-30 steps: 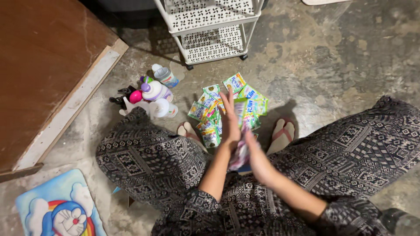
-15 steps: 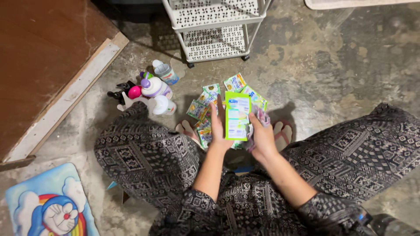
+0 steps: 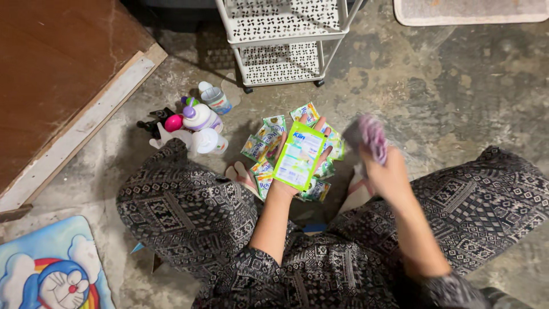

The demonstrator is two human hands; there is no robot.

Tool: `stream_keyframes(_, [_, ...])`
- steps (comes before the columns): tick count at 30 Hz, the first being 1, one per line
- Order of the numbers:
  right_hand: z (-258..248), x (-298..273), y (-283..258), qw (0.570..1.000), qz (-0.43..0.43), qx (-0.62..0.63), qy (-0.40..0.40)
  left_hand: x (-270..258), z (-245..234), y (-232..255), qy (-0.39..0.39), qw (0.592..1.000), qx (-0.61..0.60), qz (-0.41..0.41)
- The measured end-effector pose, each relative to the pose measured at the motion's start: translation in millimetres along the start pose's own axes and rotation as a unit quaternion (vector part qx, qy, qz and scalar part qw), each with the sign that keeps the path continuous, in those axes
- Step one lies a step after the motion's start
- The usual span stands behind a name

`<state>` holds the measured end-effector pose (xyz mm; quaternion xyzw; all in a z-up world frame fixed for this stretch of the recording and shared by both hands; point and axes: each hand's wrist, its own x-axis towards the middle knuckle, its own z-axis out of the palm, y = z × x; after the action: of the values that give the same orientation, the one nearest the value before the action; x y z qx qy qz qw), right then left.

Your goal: The person sits on the floor and wipes small packets with a cloth. They pick up each packet, wipe it thoroughly, and place it on a nearby white rolling cart. The person repeats this process for multiple packets.

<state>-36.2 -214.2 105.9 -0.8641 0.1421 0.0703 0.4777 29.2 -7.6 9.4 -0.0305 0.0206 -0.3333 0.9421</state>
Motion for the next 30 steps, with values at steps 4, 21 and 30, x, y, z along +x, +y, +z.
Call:
stream_keyframes(4, [68,-1,-32,0.952,-0.262,-0.156,-0.008,2,-25,-6,-0.022,0.999,0.040,-0.005])
stream_keyframes(21, [95,-60,-31,0.939,-0.294,-0.148,-0.101,-7,-25,-1,-0.037,0.997,0.062,0.012])
stream_keyframes(30, [80,-14,-35,0.954,-0.273,-0.126,-0.005,-18,-9,-21,0.045,0.977,0.201,-0.054])
